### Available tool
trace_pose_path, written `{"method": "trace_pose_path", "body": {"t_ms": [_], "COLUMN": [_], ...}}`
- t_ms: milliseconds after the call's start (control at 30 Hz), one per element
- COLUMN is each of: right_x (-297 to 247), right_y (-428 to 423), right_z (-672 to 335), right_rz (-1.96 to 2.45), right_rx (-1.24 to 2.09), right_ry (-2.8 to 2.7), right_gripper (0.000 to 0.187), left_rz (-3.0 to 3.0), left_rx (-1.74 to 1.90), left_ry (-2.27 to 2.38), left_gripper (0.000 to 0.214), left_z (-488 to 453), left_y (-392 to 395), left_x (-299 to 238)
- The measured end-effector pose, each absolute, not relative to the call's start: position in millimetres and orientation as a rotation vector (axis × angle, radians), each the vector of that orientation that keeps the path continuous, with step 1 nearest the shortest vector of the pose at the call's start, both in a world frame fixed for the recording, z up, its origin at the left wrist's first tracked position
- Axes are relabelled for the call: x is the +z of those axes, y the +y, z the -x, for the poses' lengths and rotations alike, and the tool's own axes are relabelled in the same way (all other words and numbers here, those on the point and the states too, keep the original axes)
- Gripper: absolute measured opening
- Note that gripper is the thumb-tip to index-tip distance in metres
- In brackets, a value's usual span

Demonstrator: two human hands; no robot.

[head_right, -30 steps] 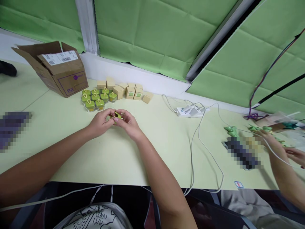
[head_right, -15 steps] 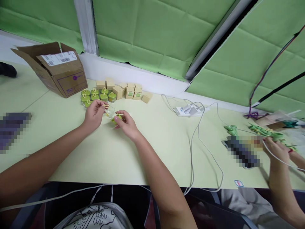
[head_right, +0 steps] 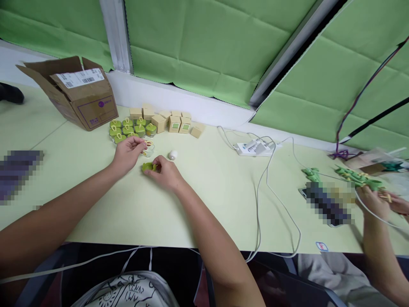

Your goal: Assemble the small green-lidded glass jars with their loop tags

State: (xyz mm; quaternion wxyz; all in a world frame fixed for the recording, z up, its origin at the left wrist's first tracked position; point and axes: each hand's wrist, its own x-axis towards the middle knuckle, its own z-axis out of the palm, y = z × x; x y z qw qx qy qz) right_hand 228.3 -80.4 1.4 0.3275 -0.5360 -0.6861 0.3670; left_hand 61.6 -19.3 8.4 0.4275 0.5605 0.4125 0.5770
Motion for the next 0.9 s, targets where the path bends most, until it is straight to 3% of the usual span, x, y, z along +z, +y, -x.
{"method": "trace_pose_path", "body": {"t_ms": [300, 467, 633, 900], "right_x": [0.1, -0.3, -0.5, 1.0], "right_y": [-79.4, -79.8, -79.0, -79.5], "right_z": [-227.3, -229.7, -229.7, -228.1], "right_rz": [1.513, 1.517, 1.427, 1.279], "right_rx": [0.512, 0.311, 0.277, 0.401], "right_ry": [-1.951, -1.888, -1.790, -1.675], "right_gripper": [0.023, 0.019, 0.014, 0.018], "left_rz": [-1.464, -1.777, -2.210, -2.225], "left_rx": [1.464, 1.401, 1.364, 1.350], "left_ry": [1.055, 1.194, 1.129, 0.993], "left_gripper": [0.016, 0.011, 0.010, 0.010], "left_z": [-59.2, -53.8, -51.1, -55.6], "left_y": [-16.1, -19.3, -27.3, -34.1], "left_x": [2.1, 2.1, 9.5, 9.5]}}
